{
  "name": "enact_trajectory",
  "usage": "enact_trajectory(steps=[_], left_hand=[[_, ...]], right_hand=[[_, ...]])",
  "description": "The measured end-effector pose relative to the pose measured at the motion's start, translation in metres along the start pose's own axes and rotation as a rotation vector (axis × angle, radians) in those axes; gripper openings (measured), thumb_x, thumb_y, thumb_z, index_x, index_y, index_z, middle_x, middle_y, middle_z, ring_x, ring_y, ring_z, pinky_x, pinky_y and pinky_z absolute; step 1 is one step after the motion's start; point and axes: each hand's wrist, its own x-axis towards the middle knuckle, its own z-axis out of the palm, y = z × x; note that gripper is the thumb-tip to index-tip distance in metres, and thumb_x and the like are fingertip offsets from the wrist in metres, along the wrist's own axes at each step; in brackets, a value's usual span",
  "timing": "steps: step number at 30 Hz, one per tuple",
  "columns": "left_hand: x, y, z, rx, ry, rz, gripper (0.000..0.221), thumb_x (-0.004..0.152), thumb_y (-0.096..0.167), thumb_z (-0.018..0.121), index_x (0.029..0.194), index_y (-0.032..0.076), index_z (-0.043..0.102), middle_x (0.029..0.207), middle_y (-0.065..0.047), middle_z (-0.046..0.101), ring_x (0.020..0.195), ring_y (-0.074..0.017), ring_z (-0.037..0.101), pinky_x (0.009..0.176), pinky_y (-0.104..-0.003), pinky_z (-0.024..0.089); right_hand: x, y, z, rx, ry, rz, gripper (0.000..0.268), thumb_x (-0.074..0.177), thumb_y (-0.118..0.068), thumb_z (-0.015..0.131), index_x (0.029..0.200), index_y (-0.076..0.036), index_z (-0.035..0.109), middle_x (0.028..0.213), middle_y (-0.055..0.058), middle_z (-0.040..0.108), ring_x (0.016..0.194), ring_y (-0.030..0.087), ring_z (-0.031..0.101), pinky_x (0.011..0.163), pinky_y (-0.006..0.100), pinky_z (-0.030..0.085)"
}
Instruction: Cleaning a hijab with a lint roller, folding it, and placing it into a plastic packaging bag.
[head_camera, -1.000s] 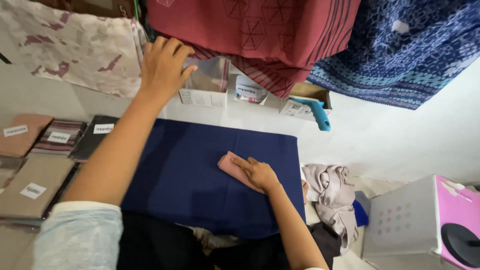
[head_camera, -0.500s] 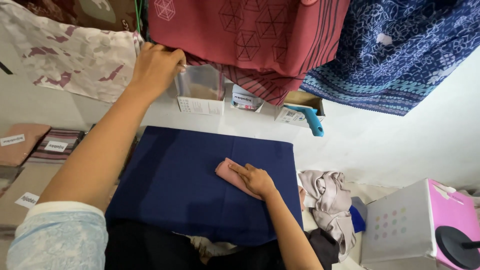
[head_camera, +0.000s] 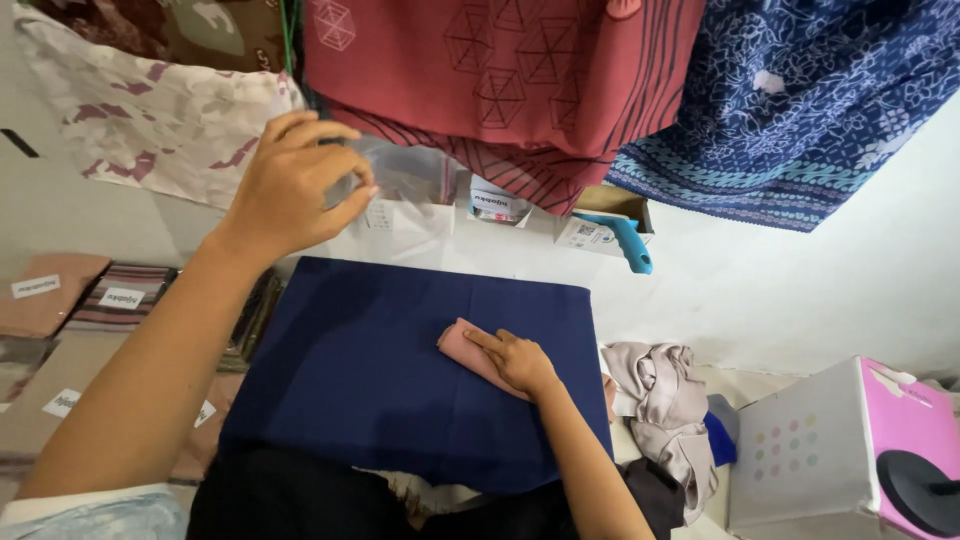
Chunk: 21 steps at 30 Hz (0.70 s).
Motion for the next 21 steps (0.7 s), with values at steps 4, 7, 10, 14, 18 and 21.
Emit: enact_trajectory(steps=[4, 7, 10, 14, 18, 21], left_hand=[[0.011, 0.022, -0.01, -0.133, 0.074, 0.047, 0.015, 0.088, 0.022, 0.082, 0.083, 0.018, 0.069, 0.076, 0.0, 0.07, 0.093, -0.0192, 0.069, 0.105, -0.038, 0.045], [0.002, 0.048, -0.006, -0.349, 0.002, -0.044, 0.008, 0.089, 0.018, 0.076, 0.089, 0.015, 0.068, 0.068, -0.003, 0.064, 0.071, -0.0236, 0.066, 0.083, -0.038, 0.051], [-0.021, 0.054, 0.018, -0.485, -0.19, -0.239, 0.009, 0.089, 0.02, 0.072, 0.094, 0.016, 0.065, 0.065, -0.003, 0.061, 0.061, -0.0251, 0.065, 0.065, -0.038, 0.053], [-0.049, 0.058, 0.052, -0.531, -0.489, -0.482, 0.011, 0.088, 0.025, 0.07, 0.091, 0.016, 0.065, 0.065, -0.004, 0.062, 0.064, -0.031, 0.066, 0.064, -0.044, 0.053], [-0.058, 0.061, 0.071, -0.499, -0.599, -0.536, 0.013, 0.089, 0.027, 0.068, 0.095, 0.016, 0.067, 0.073, -0.007, 0.066, 0.074, -0.0336, 0.069, 0.07, -0.046, 0.054], [-0.059, 0.061, 0.077, -0.462, -0.62, -0.54, 0.011, 0.09, 0.025, 0.067, 0.095, 0.016, 0.066, 0.074, -0.006, 0.067, 0.075, -0.0323, 0.07, 0.071, -0.046, 0.055]], right_hand=[[0.0, 0.0, 0.0, 0.007, -0.007, -0.004, 0.044, 0.107, -0.036, 0.032, 0.145, -0.044, 0.051, 0.102, 0.01, 0.064, 0.089, 0.041, 0.071, 0.082, 0.052, 0.061], [-0.003, -0.005, -0.004, 0.019, -0.004, -0.01, 0.045, 0.107, -0.033, 0.031, 0.148, -0.043, 0.049, 0.102, 0.012, 0.064, 0.091, 0.043, 0.071, 0.084, 0.053, 0.061], [0.007, 0.011, 0.017, -0.034, -0.001, 0.002, 0.045, 0.106, -0.034, 0.033, 0.148, -0.044, 0.048, 0.104, 0.01, 0.064, 0.092, 0.04, 0.071, 0.084, 0.051, 0.061], [0.008, 0.015, 0.024, -0.111, 0.0, 0.036, 0.043, 0.106, -0.04, 0.034, 0.145, -0.05, 0.049, 0.105, 0.004, 0.062, 0.089, 0.036, 0.072, 0.08, 0.048, 0.062], [0.0, 0.0, 0.007, -0.014, -0.041, 0.057, 0.048, 0.105, -0.032, 0.033, 0.149, -0.045, 0.047, 0.109, 0.011, 0.063, 0.094, 0.044, 0.07, 0.088, 0.052, 0.059], [0.001, 0.005, 0.012, -0.084, -0.022, 0.084, 0.042, 0.106, -0.043, 0.034, 0.144, -0.051, 0.048, 0.107, 0.001, 0.062, 0.091, 0.035, 0.072, 0.082, 0.046, 0.061]])
